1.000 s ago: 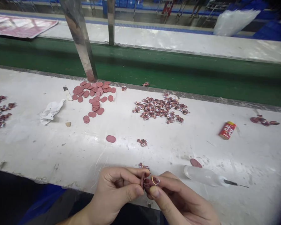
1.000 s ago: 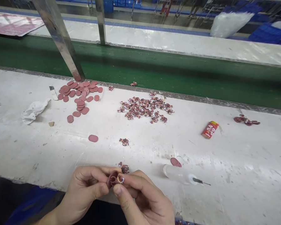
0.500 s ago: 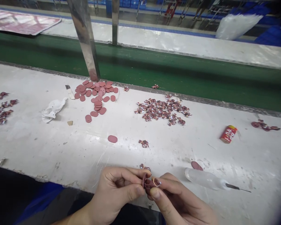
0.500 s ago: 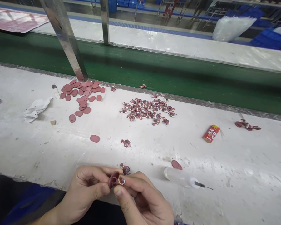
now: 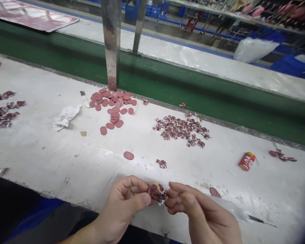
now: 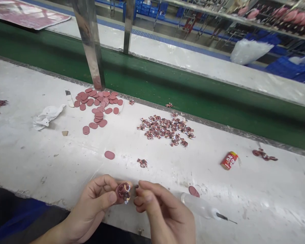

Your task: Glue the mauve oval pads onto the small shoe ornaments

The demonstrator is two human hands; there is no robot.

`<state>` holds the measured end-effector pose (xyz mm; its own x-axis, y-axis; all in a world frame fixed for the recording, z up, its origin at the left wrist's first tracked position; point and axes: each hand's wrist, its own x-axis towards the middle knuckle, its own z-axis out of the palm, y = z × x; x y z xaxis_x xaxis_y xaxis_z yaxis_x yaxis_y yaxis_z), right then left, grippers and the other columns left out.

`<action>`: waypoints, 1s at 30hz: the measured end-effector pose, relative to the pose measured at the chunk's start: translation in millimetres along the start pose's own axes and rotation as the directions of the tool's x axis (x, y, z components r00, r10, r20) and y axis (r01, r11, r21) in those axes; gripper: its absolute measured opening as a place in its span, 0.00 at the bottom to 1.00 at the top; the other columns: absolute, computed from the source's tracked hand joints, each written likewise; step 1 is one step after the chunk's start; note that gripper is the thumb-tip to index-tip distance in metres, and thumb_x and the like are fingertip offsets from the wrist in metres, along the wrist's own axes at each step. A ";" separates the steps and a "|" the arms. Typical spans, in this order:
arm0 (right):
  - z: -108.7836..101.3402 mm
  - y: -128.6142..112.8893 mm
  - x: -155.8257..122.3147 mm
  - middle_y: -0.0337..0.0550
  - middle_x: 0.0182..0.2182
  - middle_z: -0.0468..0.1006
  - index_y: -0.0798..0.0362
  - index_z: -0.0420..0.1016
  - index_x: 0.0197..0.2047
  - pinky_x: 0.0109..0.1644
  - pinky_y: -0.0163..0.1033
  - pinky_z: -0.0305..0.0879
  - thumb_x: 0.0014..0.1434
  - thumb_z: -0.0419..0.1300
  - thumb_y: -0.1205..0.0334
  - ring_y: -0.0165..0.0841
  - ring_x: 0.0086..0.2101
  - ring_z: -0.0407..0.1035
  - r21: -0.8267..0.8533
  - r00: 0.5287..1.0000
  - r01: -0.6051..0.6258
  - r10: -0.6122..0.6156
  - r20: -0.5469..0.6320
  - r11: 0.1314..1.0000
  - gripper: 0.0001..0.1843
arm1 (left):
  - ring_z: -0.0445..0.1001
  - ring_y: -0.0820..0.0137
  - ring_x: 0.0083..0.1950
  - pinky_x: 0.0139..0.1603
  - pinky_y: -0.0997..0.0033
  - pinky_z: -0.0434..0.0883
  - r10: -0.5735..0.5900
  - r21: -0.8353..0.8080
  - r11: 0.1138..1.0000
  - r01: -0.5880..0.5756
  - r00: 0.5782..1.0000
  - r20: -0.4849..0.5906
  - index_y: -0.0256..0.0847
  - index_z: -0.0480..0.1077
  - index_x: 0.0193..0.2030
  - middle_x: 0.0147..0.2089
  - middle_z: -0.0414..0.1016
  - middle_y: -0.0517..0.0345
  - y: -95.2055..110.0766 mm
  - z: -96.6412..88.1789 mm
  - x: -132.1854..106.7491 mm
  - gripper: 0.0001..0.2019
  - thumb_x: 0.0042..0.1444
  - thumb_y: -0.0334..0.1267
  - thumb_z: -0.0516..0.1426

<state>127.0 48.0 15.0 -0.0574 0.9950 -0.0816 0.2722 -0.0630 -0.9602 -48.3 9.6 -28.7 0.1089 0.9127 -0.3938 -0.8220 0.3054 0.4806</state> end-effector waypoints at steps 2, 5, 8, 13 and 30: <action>-3.4 -3.6 20.0 0.48 0.29 0.85 0.49 0.89 0.38 0.27 0.34 0.79 0.64 0.67 0.41 0.35 0.25 0.79 -0.061 0.992 -0.012 0.005 -0.129 0.998 0.20 | 0.83 0.71 0.44 0.49 0.74 0.76 -0.022 -0.001 1.000 0.022 0.999 -0.045 0.40 0.80 0.33 0.44 0.88 0.50 4.5 -5.3 -0.6 0.13 0.50 0.42 0.77; -2.7 -13.3 82.2 0.49 0.30 0.85 0.54 0.86 0.38 0.31 0.42 0.81 0.64 0.65 0.37 0.40 0.28 0.80 -0.236 0.956 -0.025 -0.046 -0.289 0.971 0.26 | 0.82 0.69 0.45 0.50 0.71 0.76 -0.014 -0.018 1.000 0.013 0.996 -0.085 0.40 0.79 0.35 0.47 0.87 0.47 7.1 -12.2 -0.6 0.15 0.49 0.43 0.77; 1.0 -24.2 170.9 0.48 0.40 0.86 0.55 0.84 0.46 0.50 0.50 0.81 0.68 0.66 0.51 0.41 0.41 0.82 -0.424 0.933 -0.023 -0.133 -0.335 0.906 0.14 | 0.82 0.70 0.44 0.49 0.72 0.76 0.003 -0.058 0.998 -0.009 0.996 -0.089 0.40 0.79 0.34 0.47 0.87 0.46 6.4 -14.6 0.8 0.15 0.48 0.43 0.77; 5.3 -31.3 279.0 0.50 0.59 0.77 0.53 0.77 0.59 0.62 0.57 0.72 0.71 0.65 0.54 0.43 0.56 0.74 -0.658 0.936 -0.082 -0.168 -0.308 0.748 0.18 | 0.82 0.72 0.40 0.45 0.73 0.76 -0.010 -0.139 0.990 0.004 0.999 -0.046 0.39 0.80 0.33 0.47 0.88 0.45 4.5 -15.9 5.4 0.18 0.42 0.43 0.80; -17.8 -36.4 253.7 0.47 0.52 0.81 0.54 0.79 0.52 0.59 0.55 0.74 0.70 0.66 0.56 0.40 0.52 0.77 -0.743 0.975 -0.058 -0.121 -0.185 0.667 0.12 | 0.83 0.71 0.38 0.41 0.76 0.78 -0.003 -0.176 0.984 -0.001 1.000 -0.024 0.38 0.81 0.31 0.45 0.88 0.46 -0.9 -21.1 11.7 0.19 0.38 0.42 0.81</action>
<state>119.6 304.1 34.0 0.0892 0.9923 0.0863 0.8985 -0.0428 -0.4369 -58.1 14.3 -50.3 0.0981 0.9052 -0.4136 -0.9075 0.2519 0.3361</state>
